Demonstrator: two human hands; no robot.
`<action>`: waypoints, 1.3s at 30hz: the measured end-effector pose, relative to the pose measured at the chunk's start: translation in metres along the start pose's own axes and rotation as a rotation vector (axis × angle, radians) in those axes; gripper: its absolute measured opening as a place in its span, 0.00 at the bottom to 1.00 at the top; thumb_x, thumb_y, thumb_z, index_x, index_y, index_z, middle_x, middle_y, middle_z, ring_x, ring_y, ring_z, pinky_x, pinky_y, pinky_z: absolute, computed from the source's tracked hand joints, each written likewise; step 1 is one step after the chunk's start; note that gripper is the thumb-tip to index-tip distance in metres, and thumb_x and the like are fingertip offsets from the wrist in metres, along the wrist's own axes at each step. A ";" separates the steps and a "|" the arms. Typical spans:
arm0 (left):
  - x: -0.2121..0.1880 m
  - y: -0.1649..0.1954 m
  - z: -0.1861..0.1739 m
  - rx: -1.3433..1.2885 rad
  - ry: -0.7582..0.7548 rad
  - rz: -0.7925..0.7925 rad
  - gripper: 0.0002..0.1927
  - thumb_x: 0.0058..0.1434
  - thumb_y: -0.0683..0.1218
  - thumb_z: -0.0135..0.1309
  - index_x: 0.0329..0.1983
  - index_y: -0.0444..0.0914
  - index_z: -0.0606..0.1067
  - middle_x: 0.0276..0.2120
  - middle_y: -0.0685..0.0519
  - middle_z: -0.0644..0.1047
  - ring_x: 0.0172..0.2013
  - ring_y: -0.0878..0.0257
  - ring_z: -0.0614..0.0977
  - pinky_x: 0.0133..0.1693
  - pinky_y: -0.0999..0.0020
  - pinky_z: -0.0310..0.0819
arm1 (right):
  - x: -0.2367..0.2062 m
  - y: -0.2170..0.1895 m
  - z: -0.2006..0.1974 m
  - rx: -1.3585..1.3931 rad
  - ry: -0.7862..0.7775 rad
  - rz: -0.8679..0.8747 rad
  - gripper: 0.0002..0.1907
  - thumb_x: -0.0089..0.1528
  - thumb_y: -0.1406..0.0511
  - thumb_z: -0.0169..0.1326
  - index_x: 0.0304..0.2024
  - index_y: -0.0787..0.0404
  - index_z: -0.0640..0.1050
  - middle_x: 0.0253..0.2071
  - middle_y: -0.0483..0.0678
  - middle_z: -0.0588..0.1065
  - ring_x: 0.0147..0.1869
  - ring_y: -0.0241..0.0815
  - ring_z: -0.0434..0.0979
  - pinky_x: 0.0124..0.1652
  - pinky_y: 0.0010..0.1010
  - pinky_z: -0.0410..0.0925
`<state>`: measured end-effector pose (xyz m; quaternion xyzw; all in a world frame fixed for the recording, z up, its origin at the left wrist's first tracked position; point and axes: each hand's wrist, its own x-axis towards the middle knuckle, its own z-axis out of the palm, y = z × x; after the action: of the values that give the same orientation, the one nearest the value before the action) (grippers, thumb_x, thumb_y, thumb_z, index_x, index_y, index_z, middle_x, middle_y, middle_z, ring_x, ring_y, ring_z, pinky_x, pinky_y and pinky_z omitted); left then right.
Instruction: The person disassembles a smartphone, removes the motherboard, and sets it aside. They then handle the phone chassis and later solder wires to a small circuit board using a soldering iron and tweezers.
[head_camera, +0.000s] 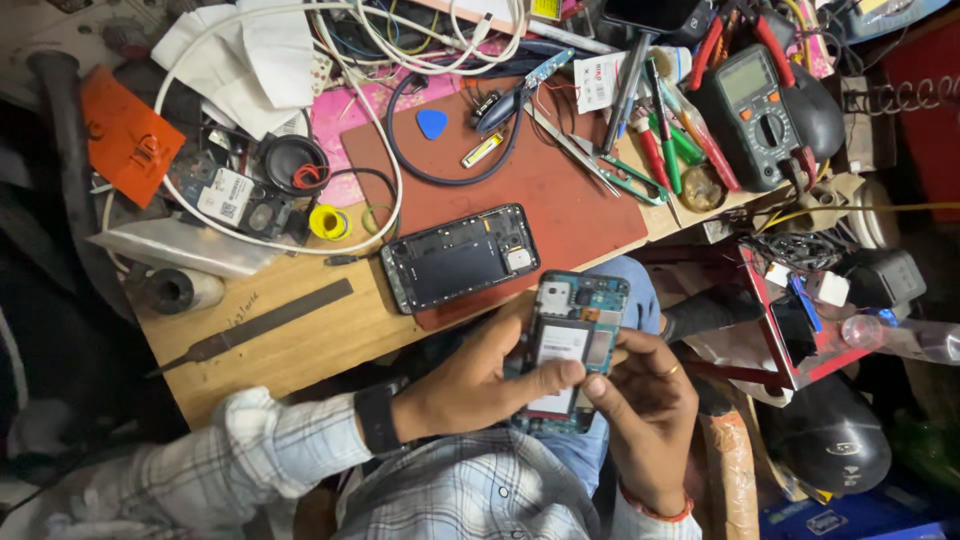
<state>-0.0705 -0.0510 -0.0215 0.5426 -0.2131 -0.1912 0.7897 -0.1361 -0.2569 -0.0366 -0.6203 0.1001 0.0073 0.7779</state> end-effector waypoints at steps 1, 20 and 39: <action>0.001 -0.004 0.000 -0.144 -0.011 -0.117 0.26 0.74 0.50 0.53 0.68 0.32 0.65 0.57 0.52 0.75 0.57 0.68 0.76 0.59 0.70 0.72 | 0.000 0.001 0.004 -0.036 -0.010 -0.022 0.23 0.61 0.78 0.58 0.58 0.73 0.71 0.46 0.52 0.78 0.49 0.37 0.79 0.44 0.25 0.71; -0.006 -0.016 -0.008 -0.825 -0.301 -0.463 0.24 0.75 0.48 0.50 0.70 0.32 0.67 0.59 0.45 0.76 0.61 0.57 0.78 0.62 0.59 0.75 | 0.184 -0.059 0.075 -0.981 -0.541 -0.716 0.10 0.63 0.73 0.60 0.47 0.63 0.81 0.44 0.49 0.77 0.48 0.47 0.77 0.46 0.34 0.69; -0.012 -0.022 0.000 -0.955 -0.334 -0.572 0.23 0.76 0.47 0.48 0.69 0.31 0.67 0.59 0.44 0.75 0.63 0.55 0.77 0.64 0.58 0.74 | 0.219 -0.091 0.079 -1.001 -0.229 -0.732 0.09 0.63 0.73 0.65 0.45 0.60 0.80 0.43 0.47 0.77 0.45 0.48 0.76 0.46 0.34 0.70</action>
<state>-0.0820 -0.0517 -0.0441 0.1247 -0.0699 -0.5551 0.8194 0.1019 -0.2264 0.0315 -0.8986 -0.2180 -0.1472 0.3512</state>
